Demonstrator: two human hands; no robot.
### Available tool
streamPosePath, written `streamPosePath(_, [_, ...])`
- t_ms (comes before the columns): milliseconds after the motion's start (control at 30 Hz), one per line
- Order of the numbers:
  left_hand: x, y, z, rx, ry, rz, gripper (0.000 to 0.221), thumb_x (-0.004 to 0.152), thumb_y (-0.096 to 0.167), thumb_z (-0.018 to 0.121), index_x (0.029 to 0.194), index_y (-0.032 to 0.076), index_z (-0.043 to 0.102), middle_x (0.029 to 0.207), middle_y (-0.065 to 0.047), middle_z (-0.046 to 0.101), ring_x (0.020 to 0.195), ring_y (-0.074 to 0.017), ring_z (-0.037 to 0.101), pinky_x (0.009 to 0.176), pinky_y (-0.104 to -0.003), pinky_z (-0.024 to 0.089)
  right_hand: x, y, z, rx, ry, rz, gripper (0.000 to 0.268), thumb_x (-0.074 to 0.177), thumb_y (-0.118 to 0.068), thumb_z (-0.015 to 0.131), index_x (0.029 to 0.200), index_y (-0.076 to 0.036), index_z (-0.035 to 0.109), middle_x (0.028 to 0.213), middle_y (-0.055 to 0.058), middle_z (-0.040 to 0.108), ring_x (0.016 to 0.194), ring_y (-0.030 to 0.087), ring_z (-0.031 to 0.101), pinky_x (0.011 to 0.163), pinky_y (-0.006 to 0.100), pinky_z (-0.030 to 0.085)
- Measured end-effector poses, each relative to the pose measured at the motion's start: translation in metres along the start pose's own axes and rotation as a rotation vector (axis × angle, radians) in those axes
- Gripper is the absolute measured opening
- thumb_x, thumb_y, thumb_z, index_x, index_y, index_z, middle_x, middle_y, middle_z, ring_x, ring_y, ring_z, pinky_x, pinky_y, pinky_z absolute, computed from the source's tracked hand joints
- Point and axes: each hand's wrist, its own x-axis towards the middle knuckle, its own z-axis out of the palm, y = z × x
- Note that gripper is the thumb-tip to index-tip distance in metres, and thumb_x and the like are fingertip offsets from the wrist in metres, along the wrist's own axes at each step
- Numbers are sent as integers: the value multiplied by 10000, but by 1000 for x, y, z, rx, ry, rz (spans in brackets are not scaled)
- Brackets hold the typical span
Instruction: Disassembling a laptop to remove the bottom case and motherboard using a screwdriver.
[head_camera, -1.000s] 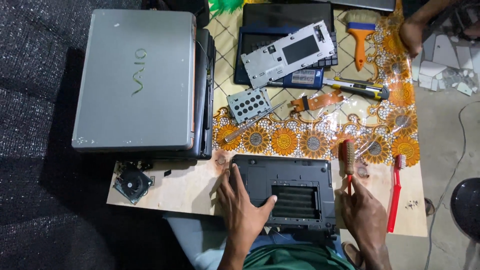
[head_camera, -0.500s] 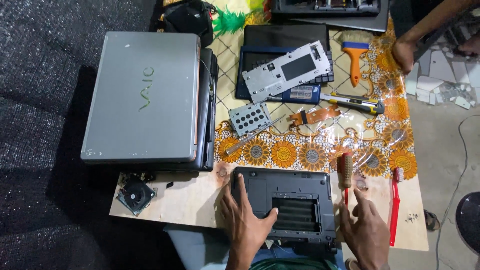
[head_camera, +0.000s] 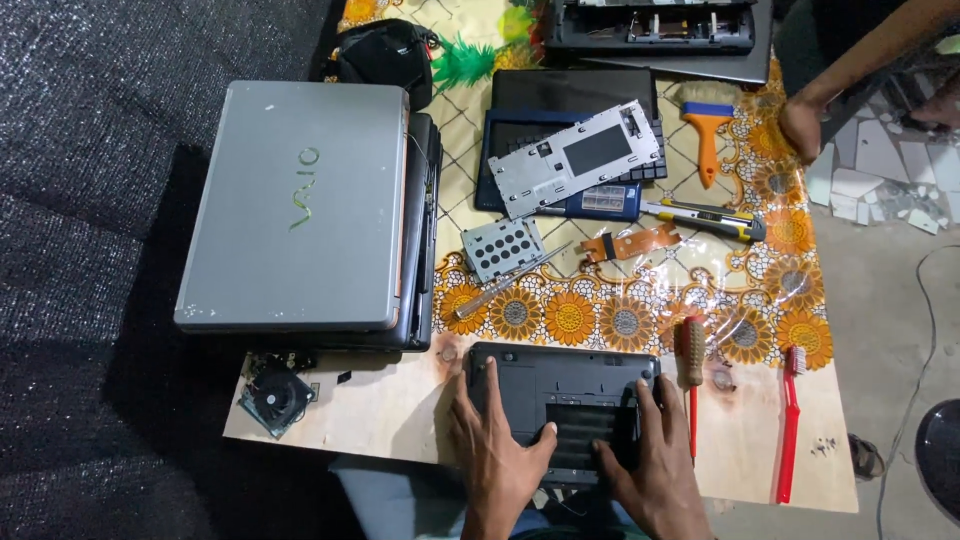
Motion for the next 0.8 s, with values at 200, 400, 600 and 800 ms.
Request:
streamPosePath(200, [-1, 2, -2, -5, -12, 10, 1086, 691, 373, 840, 1536, 182, 185, 1479, -266, 135, 1261, -466, 306, 1027, -612, 278, 2, 4, 3, 82, 121, -54, 651, 774, -68, 629, 1379, -25, 393, 1473, 222, 343, 1373, 414, 351, 1123, 542, 320])
streamPosePath(400, [-1, 1, -8, -40, -4, -12, 1118, 649, 388, 902, 1524, 195, 233, 1494, -231, 155, 1302, -438, 292, 1031, -575, 280, 0, -5, -4, 164, 161, -86, 611, 767, -2, 600, 1352, -9, 420, 1467, 199, 362, 1363, 403, 381, 1131, 532, 342])
streamPosePath(600, [-1, -14, -25, -517, 203, 89, 789, 725, 163, 776, 1407, 59, 392, 1484, -212, 374, 1363, -378, 381, 1068, -477, 349, -3, -9, -7, 144, 198, -85, 585, 839, -142, 598, 1381, -21, 415, 1421, 200, 374, 1311, 387, 421, 1079, 533, 409])
streamPosePath(800, [15, -32, -32, -1085, 36, -261, 517, 811, -5, 579, 1327, 12, 554, 1252, -125, 661, 1078, -212, 638, 936, -304, 484, -2, -10, -6, 137, 232, -104, 603, 816, -90, 610, 1375, 15, 409, 1403, 227, 385, 1297, 393, 428, 1061, 517, 426])
